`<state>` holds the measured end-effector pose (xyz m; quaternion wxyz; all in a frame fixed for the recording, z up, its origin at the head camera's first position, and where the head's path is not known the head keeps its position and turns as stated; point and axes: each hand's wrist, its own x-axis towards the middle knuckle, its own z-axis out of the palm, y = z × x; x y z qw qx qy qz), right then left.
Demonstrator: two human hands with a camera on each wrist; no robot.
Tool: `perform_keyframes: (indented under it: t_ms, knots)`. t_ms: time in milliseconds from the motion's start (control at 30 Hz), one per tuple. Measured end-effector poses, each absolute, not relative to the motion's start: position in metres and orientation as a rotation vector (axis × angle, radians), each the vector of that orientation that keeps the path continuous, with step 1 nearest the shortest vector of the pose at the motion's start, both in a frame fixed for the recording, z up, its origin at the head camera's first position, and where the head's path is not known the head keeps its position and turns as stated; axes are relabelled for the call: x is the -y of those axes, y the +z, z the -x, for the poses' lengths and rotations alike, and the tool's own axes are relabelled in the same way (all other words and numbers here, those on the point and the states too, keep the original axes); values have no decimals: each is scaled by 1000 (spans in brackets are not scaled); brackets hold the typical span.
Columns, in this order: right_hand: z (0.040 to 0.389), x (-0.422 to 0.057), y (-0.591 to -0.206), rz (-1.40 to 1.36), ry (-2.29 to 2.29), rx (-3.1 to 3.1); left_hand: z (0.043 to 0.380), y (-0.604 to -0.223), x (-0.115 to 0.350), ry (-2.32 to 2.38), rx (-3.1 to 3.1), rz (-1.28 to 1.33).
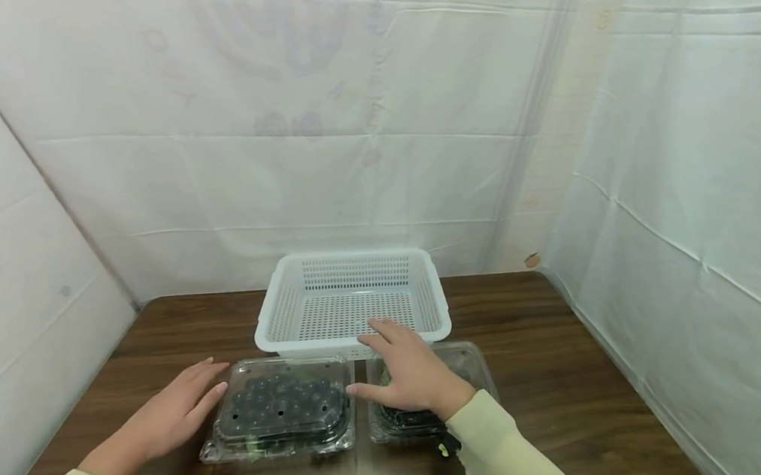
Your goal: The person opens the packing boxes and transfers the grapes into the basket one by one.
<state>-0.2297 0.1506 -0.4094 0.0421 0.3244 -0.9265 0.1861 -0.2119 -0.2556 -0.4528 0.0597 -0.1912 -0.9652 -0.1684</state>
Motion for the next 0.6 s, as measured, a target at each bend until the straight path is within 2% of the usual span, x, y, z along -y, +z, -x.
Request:
perform_keyframes:
  t_ms: [600]
  knots:
    - [210,-108,-409,-1203,642,2854,201,-454,253,-958,3005,488]
